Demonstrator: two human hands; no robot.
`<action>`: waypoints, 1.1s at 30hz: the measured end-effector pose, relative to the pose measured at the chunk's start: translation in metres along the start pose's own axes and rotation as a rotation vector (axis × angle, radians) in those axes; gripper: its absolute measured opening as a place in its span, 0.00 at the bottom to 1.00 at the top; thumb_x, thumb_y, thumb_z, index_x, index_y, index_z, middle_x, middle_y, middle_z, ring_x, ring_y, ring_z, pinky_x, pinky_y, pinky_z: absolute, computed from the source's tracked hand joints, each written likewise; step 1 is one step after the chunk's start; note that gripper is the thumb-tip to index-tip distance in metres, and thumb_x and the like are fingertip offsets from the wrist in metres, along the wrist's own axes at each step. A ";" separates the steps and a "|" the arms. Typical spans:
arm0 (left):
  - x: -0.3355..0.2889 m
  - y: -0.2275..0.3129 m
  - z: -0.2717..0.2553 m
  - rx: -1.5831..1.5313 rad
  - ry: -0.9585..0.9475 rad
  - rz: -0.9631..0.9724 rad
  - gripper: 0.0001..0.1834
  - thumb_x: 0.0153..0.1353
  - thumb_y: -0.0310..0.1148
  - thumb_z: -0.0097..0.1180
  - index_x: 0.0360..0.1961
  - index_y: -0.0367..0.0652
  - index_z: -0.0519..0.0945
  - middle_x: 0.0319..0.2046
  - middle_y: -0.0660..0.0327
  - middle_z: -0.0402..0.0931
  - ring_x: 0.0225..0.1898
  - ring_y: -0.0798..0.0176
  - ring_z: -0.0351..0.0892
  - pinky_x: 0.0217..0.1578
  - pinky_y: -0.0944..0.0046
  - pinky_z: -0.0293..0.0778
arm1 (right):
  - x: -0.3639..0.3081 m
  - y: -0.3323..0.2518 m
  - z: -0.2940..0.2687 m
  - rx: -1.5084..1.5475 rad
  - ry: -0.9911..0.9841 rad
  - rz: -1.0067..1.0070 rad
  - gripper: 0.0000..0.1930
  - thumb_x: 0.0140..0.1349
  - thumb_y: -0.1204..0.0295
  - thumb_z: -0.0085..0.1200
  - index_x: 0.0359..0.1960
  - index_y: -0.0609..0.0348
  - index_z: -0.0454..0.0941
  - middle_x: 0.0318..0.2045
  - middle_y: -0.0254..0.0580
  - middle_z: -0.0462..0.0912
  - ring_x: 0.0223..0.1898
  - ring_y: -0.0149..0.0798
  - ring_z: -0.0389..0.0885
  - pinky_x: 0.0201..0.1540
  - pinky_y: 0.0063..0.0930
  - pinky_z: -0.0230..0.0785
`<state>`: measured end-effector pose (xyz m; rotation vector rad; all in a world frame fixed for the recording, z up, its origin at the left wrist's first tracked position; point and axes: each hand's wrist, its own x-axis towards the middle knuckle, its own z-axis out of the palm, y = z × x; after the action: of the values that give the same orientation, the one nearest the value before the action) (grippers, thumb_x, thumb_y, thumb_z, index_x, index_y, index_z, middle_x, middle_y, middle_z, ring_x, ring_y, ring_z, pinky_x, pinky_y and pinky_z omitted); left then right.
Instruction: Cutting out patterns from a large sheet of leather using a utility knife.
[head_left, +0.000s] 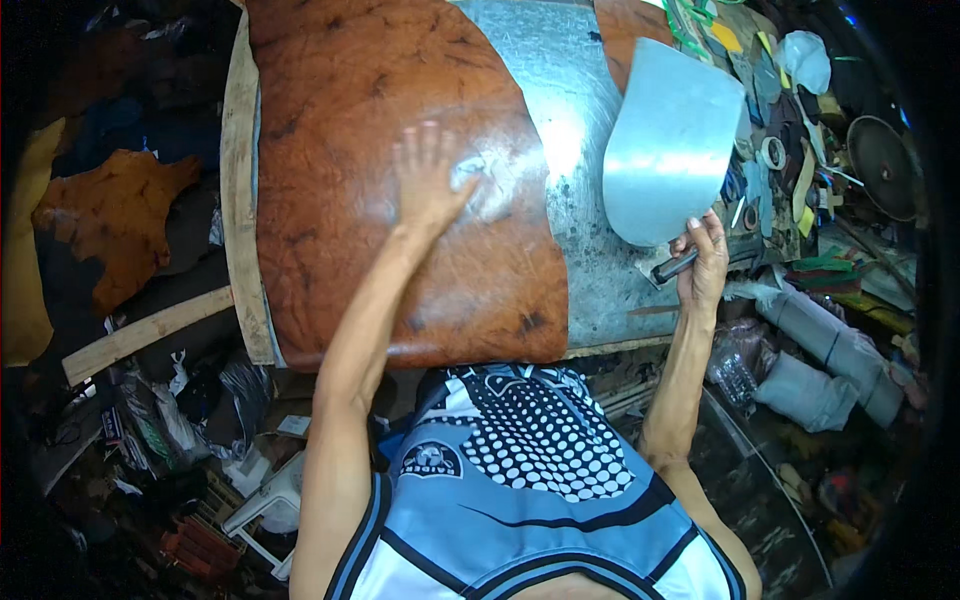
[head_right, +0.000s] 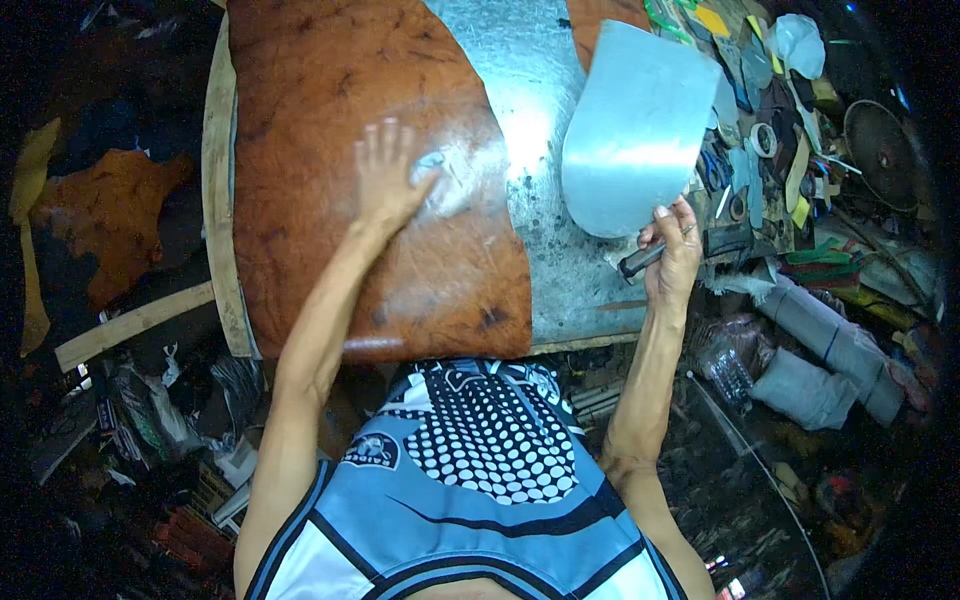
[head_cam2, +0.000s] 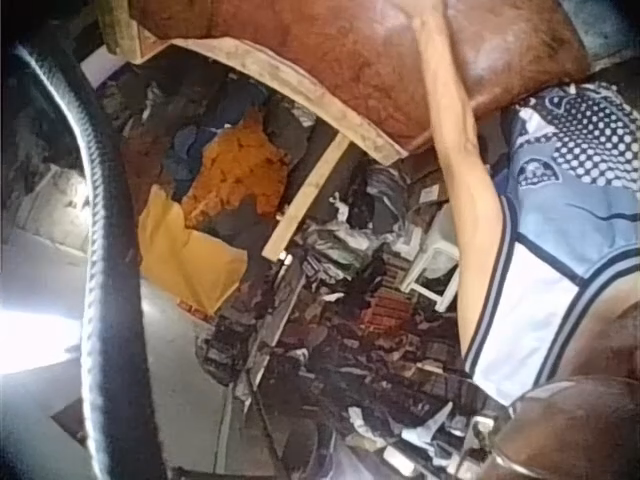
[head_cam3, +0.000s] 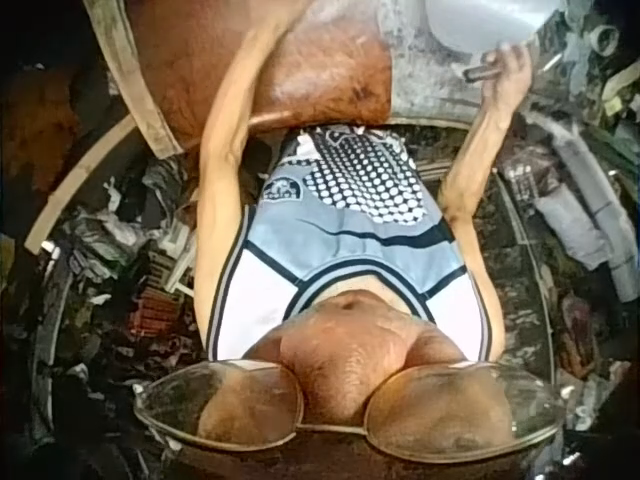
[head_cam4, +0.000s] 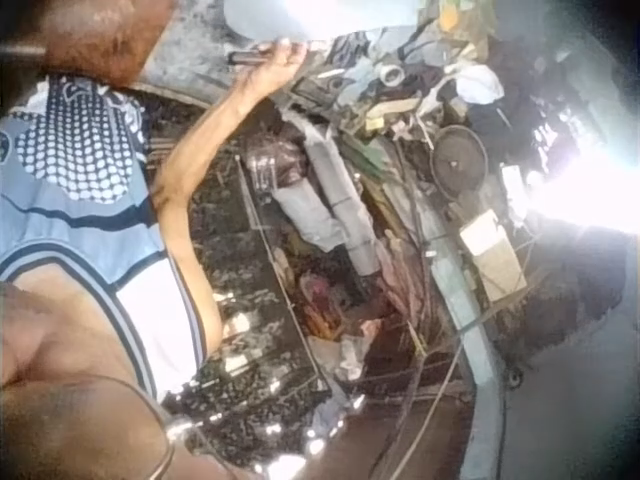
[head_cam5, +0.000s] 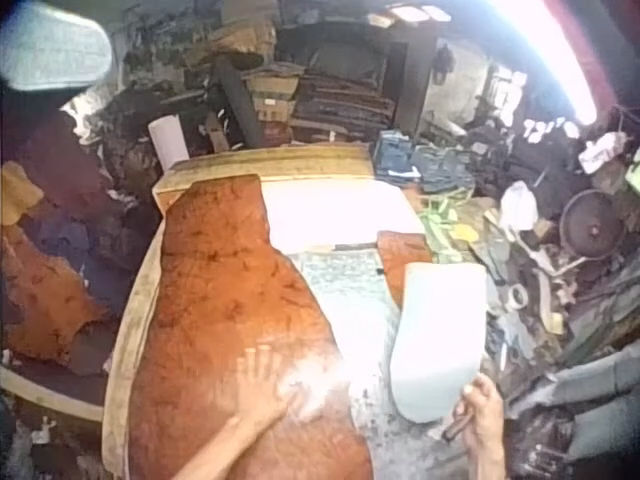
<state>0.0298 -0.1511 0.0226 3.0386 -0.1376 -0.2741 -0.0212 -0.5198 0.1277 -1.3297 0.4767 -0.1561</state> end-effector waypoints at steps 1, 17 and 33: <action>-0.009 0.030 0.000 -0.120 0.021 0.091 0.46 0.65 0.67 0.36 0.74 0.48 0.46 0.75 0.51 0.33 0.75 0.47 0.27 0.72 0.45 0.24 | -0.002 0.001 -0.007 0.034 -0.003 0.009 0.19 0.61 0.75 0.60 0.53 0.64 0.71 0.30 0.33 0.77 0.22 0.26 0.74 0.25 0.21 0.69; -0.074 0.072 0.006 -0.338 0.143 0.224 0.42 0.63 0.64 0.45 0.67 0.41 0.65 0.71 0.53 0.53 0.74 0.43 0.41 0.71 0.40 0.38 | -0.016 0.009 -0.009 0.022 -0.025 0.067 0.15 0.63 0.77 0.57 0.51 0.59 0.70 0.30 0.33 0.76 0.22 0.27 0.73 0.27 0.24 0.67; -0.133 0.053 -0.018 -0.348 0.029 0.256 0.40 0.56 0.61 0.58 0.62 0.43 0.73 0.69 0.50 0.57 0.70 0.40 0.50 0.68 0.37 0.44 | -0.014 0.003 -0.001 0.034 -0.049 0.042 0.18 0.61 0.77 0.59 0.52 0.62 0.71 0.29 0.33 0.77 0.22 0.26 0.72 0.26 0.22 0.68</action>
<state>-0.1011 -0.1897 0.0685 2.6430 -0.4249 -0.2075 -0.0342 -0.5147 0.1283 -1.2861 0.4586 -0.0966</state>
